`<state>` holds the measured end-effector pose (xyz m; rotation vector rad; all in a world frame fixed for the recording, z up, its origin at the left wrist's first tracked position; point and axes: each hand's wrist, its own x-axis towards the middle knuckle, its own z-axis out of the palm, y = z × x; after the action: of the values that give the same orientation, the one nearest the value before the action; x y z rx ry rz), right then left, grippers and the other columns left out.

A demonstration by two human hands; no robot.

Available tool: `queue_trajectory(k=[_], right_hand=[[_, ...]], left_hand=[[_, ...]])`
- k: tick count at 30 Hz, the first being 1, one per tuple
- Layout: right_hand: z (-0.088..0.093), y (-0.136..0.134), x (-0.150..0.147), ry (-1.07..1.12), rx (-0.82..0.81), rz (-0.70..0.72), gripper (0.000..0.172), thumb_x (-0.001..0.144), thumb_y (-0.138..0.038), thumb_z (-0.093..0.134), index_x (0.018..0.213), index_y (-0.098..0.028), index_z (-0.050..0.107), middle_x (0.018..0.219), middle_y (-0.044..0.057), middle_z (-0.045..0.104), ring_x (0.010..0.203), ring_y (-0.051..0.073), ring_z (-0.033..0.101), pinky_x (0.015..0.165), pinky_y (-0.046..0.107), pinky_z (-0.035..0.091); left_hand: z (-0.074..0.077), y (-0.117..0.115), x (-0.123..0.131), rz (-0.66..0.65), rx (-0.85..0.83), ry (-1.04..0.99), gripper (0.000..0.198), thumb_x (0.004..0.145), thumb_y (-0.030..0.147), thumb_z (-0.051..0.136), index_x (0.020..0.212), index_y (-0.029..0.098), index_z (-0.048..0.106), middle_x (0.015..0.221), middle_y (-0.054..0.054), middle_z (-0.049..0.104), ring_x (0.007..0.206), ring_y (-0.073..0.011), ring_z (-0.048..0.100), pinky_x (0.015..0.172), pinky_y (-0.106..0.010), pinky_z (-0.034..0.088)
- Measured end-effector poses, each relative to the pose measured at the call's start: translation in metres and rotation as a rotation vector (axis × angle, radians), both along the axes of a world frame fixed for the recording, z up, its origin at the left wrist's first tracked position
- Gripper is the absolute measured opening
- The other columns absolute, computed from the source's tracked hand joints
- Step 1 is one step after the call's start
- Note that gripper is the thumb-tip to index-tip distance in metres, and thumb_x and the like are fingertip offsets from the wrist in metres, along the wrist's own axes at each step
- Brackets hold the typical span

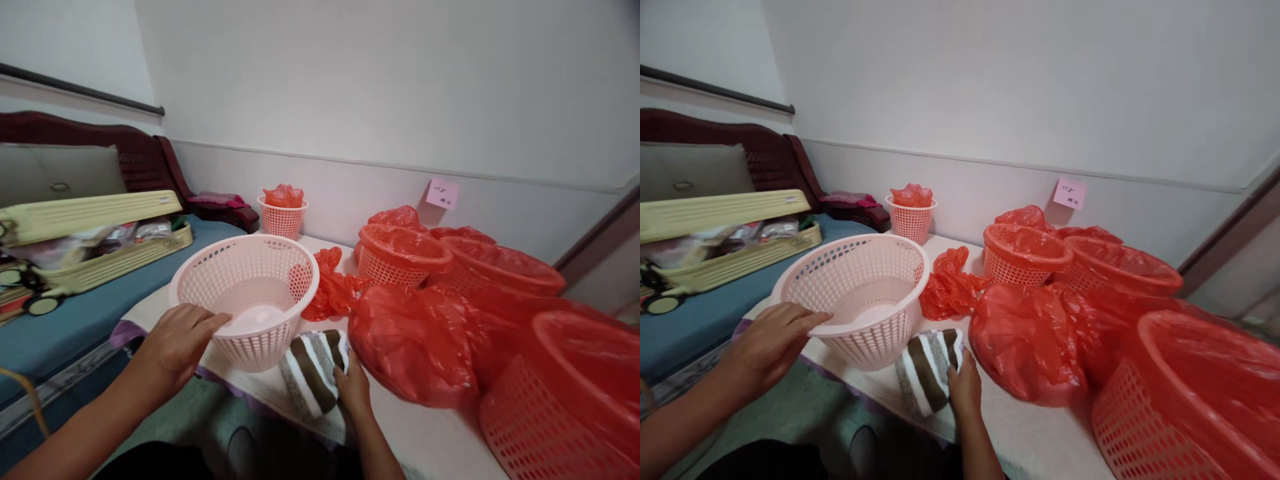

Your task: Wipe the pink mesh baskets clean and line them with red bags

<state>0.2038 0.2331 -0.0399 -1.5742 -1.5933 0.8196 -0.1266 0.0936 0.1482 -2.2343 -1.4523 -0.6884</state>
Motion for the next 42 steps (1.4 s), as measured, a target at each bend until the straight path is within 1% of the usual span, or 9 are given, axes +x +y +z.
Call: queue_trajectory(k=[5,11,14,19,25,27,31,36,42], right_hand=[[0.001,0.006,0.007,0.014,0.042,-0.102,0.056,0.064,-0.018,0.047,0.116,-0.014,0.064,0.103,0.011,0.072,0.099,0.030,0.066,0.089,0.037,0.047],[0.008,-0.007,0.008,0.095,0.169,-0.202,0.052,0.070,-0.026,0.043,0.119,-0.016,0.059,0.108,0.009,0.071,0.101,0.027,0.063,0.087,0.032,0.047],[0.013,-0.015,0.010,0.108,0.193,-0.238,0.050,0.071,-0.028,0.044,0.117,-0.016,0.060,0.106,0.009,0.070,0.100,0.027,0.062,0.086,0.032,0.047],[0.016,-0.016,0.030,0.074,0.123,-0.339,0.050,0.073,-0.031,0.042,0.117,-0.015,0.059,0.098,0.010,0.070,0.092,0.029,0.063,0.083,0.036,0.046],[0.015,-0.015,0.041,0.006,0.014,-0.257,0.058,0.070,-0.038,0.053,0.121,-0.011,0.060,0.104,0.015,0.071,0.097,0.033,0.065,0.082,0.038,0.049],[0.016,-0.017,0.041,-0.014,0.000,-0.240,0.055,0.071,-0.033,0.052,0.121,-0.012,0.060,0.107,0.014,0.071,0.100,0.031,0.065,0.084,0.037,0.048],[0.019,-0.023,0.047,-0.059,-0.034,-0.220,0.044,0.068,-0.019,0.051,0.109,-0.015,0.066,0.096,0.011,0.073,0.091,0.030,0.067,0.081,0.036,0.047],[0.017,-0.031,0.057,-0.053,-0.050,-0.185,0.038,0.063,-0.012,0.054,0.097,-0.018,0.070,0.087,0.006,0.074,0.085,0.025,0.067,0.076,0.031,0.046],[0.011,-0.042,0.092,0.020,-0.053,-0.302,0.036,0.070,-0.015,0.049,0.099,-0.017,0.070,0.089,0.005,0.075,0.083,0.022,0.067,0.073,0.028,0.048]], left_hand=[[0.001,0.009,-0.002,-0.058,-0.030,-0.113,0.034,0.094,0.015,0.043,0.125,0.026,0.052,0.099,-0.003,0.065,0.092,-0.0199,0.055,0.083,-0.038,0.038],[0.000,0.013,-0.006,-0.053,0.007,-0.105,0.031,0.092,0.019,0.047,0.121,0.026,0.054,0.099,-0.005,0.066,0.094,-0.0223,0.057,0.085,-0.040,0.038],[-0.001,0.009,-0.011,-0.044,0.014,-0.084,0.029,0.091,0.020,0.048,0.119,0.026,0.055,0.097,-0.004,0.066,0.092,-0.0223,0.058,0.083,-0.039,0.039],[-0.006,-0.008,-0.021,0.016,0.052,-0.077,0.024,0.093,0.020,0.046,0.115,0.024,0.054,0.098,-0.007,0.066,0.095,-0.0242,0.056,0.086,-0.042,0.039],[-0.008,-0.009,-0.007,-0.001,0.032,-0.033,0.028,0.091,0.018,0.049,0.118,0.024,0.054,0.096,-0.006,0.065,0.091,-0.0234,0.056,0.083,-0.041,0.040],[-0.005,-0.001,0.000,-0.009,0.048,-0.011,0.028,0.089,0.017,0.050,0.116,0.022,0.055,0.092,-0.005,0.065,0.087,-0.0233,0.056,0.080,-0.040,0.040],[-0.002,0.016,0.007,0.017,0.115,0.015,0.024,0.088,0.017,0.051,0.111,0.021,0.057,0.088,-0.005,0.065,0.086,-0.0249,0.057,0.077,-0.040,0.040],[-0.008,0.028,0.003,0.060,0.238,0.035,0.020,0.088,0.015,0.052,0.106,0.022,0.059,0.084,0.000,0.062,0.083,-0.0233,0.056,0.074,-0.037,0.038],[-0.010,0.029,-0.001,0.056,0.274,0.067,0.019,0.088,0.017,0.053,0.105,0.022,0.060,0.086,0.000,0.061,0.082,-0.0217,0.057,0.072,-0.035,0.038]])
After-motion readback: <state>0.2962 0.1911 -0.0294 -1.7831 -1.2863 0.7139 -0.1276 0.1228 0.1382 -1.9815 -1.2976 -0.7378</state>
